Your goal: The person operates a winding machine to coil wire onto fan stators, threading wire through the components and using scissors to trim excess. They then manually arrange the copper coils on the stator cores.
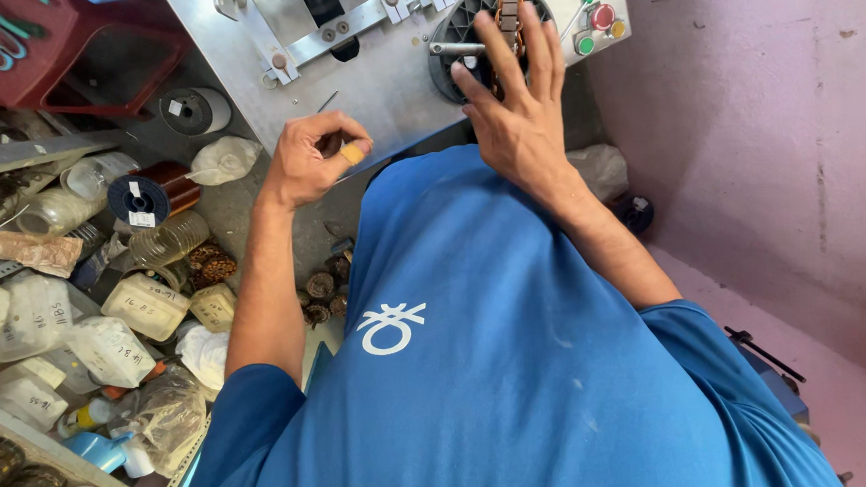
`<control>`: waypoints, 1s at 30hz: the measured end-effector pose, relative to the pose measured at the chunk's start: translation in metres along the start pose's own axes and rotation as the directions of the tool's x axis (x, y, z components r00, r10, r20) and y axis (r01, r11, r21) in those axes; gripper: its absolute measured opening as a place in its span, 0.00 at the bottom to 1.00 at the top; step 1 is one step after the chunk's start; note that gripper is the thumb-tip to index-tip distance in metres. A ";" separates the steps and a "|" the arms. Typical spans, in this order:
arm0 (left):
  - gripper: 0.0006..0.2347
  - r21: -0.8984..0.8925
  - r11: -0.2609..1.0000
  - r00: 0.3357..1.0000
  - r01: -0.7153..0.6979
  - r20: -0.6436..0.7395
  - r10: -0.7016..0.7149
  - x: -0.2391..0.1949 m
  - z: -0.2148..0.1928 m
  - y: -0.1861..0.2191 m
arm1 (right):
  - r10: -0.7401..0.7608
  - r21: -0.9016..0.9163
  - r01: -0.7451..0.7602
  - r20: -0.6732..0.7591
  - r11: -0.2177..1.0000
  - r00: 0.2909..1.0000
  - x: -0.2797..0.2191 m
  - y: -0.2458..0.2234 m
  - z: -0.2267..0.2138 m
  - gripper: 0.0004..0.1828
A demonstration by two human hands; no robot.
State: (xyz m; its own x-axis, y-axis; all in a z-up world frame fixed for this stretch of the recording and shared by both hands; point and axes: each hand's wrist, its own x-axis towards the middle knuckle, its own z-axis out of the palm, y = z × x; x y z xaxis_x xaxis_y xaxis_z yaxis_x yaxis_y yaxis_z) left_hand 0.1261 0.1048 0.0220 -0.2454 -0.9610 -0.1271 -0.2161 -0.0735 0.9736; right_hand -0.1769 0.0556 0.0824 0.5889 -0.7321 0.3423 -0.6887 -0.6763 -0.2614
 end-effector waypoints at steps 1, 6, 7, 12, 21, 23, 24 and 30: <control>0.02 -0.017 0.996 0.996 -0.083 0.009 0.084 0.003 -0.001 0.004 | -0.012 0.014 0.013 -0.027 1.000 1.000 0.001 -0.003 0.002 0.20; 0.02 -0.170 0.937 0.950 -0.306 0.004 0.311 0.057 0.025 0.027 | -0.104 0.063 0.112 -0.122 0.992 0.987 -0.004 -0.010 0.001 0.11; 0.01 -0.273 0.908 0.939 -0.318 0.038 0.340 0.070 0.038 0.030 | -0.061 0.206 0.085 -0.124 0.975 0.990 -0.008 -0.011 -0.001 0.09; 0.06 -0.109 0.944 0.943 -0.310 0.089 0.320 0.106 0.067 0.039 | 0.323 0.759 -0.175 -0.050 0.628 0.945 -0.009 -0.002 -0.010 0.05; 0.04 -0.333 0.862 0.901 -0.384 0.070 0.428 0.112 0.074 0.039 | 0.278 0.974 -0.152 0.101 0.168 0.955 -0.004 0.020 -0.004 0.03; 0.04 -0.178 0.926 0.936 -0.333 0.058 0.348 0.114 0.074 0.040 | 0.321 0.958 -0.193 0.118 0.213 0.940 -0.005 0.023 -0.003 0.02; 0.03 -0.121 0.929 0.934 -0.349 0.033 0.356 0.113 0.075 0.040 | 0.341 0.949 -0.215 0.128 0.231 0.931 -0.006 0.026 -0.002 0.02; 0.03 -0.014 0.916 0.914 -0.400 -0.073 0.398 0.111 0.085 0.039 | 0.515 0.961 -0.259 0.172 0.101 0.840 -0.012 0.055 0.007 0.04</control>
State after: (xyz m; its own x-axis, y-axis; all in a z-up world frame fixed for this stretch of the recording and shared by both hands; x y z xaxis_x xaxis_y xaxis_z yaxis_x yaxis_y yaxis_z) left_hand 0.0101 0.0183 0.0301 -0.2411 -0.9277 0.2851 -0.0862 0.3131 0.9458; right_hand -0.2191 0.0265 0.0574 0.2125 -0.9772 -0.0024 0.1839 0.0425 -0.9820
